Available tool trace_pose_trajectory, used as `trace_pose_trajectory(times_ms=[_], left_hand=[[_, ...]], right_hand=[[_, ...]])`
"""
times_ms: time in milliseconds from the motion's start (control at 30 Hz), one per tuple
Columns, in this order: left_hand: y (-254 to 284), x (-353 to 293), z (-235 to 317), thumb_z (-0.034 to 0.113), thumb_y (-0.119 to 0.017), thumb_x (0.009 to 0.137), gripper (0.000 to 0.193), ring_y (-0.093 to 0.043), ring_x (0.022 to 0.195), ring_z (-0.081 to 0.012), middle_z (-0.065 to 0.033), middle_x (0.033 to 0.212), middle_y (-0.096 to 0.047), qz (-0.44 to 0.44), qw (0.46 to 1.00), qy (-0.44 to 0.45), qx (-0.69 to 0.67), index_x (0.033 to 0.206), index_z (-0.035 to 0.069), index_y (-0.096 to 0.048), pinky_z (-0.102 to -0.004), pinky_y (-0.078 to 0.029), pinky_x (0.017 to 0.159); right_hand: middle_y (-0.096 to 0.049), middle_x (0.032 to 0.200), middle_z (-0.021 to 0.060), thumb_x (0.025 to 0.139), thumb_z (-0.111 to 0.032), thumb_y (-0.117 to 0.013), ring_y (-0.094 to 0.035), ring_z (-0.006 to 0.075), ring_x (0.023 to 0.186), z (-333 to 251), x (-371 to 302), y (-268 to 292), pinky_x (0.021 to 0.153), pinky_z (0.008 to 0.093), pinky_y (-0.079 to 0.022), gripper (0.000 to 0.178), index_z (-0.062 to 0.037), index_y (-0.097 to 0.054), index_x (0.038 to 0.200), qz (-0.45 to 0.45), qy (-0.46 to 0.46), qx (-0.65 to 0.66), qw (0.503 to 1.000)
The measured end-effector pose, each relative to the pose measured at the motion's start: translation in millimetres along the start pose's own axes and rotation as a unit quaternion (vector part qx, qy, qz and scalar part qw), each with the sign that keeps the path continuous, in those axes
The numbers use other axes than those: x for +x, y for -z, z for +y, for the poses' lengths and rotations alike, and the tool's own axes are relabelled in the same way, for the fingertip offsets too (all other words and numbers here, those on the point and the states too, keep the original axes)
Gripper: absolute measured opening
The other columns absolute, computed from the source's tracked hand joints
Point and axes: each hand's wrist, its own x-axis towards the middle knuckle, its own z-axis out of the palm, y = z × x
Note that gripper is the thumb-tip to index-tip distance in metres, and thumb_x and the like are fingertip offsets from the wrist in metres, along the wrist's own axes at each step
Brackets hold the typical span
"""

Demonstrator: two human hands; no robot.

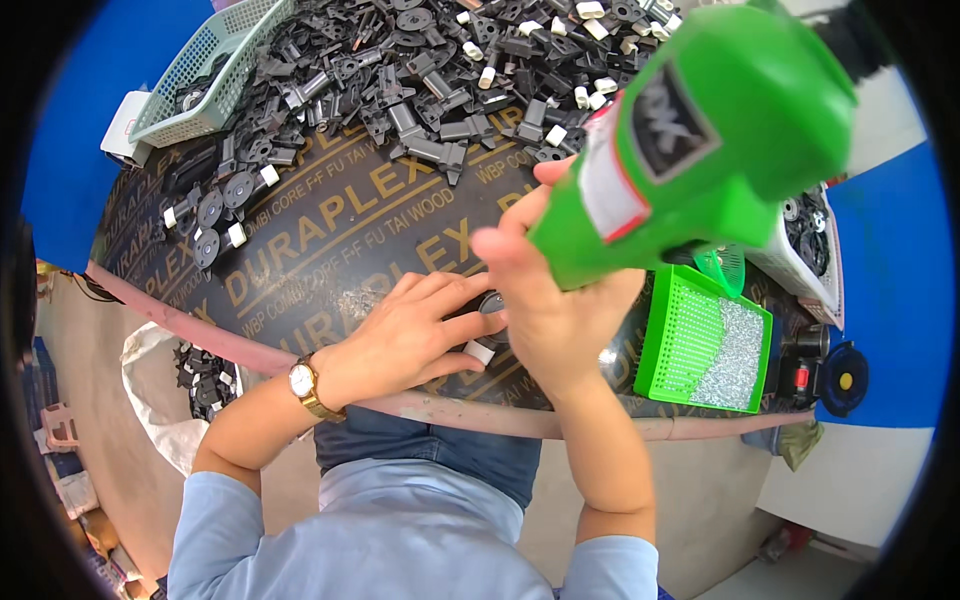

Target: Assembling small plastic components using an electric power screwdriver.

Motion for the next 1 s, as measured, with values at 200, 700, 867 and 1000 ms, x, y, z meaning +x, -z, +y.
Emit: trace_pose_trajectory(times_ms=[200,700,867,1000], left_hand=[[3,-1,5,0.023,-0.072,0.071,0.049,-0.049,0.107,-0.0243,-0.0082,0.129,-0.047,0.003,1.000,-0.002,0.008,0.117,0.016,-0.057,-0.0363,-0.040,0.084],[0,7,6,0.021,-0.077,0.066,0.040,-0.050,0.101,-0.0268,-0.0085,0.110,-0.054,0.086,0.995,0.027,0.032,0.101,0.010,-0.060,-0.0378,-0.040,0.084],[2,9,5,0.017,-0.076,0.066,0.034,-0.052,0.096,-0.0260,-0.0064,0.106,-0.056,0.083,0.996,0.011,0.036,0.096,0.010,-0.061,-0.0375,-0.040,0.082],[2,6,6,0.015,-0.075,0.068,0.031,-0.050,0.084,-0.0244,-0.0058,0.098,-0.055,0.094,0.994,0.034,0.045,0.095,0.010,-0.063,-0.0359,-0.039,0.075]], right_hand=[[-0.055,0.069,0.0044,0.079,-0.001,-0.068,-0.050,0.0088,0.053,-14,-8,-20,0.047,0.0207,-0.042,0.038,0.0021,-0.047,0.110,0.049,-0.022,-0.027,0.998],[-0.045,0.065,0.0029,0.087,-0.057,-0.051,-0.044,0.0105,0.053,-7,12,163,0.053,0.0243,-0.039,0.065,0.0004,-0.036,0.116,0.261,0.059,-0.143,0.953],[-0.047,0.065,0.0036,0.085,-0.058,-0.053,-0.045,0.0112,0.053,12,7,177,0.051,0.0242,-0.039,0.069,0.0018,-0.036,0.114,0.219,0.043,-0.144,0.964],[-0.048,0.067,0.0043,0.083,-0.062,-0.052,-0.047,0.0115,0.055,18,4,175,0.051,0.0246,-0.040,0.073,0.0025,-0.036,0.115,0.191,0.043,-0.161,0.967]])
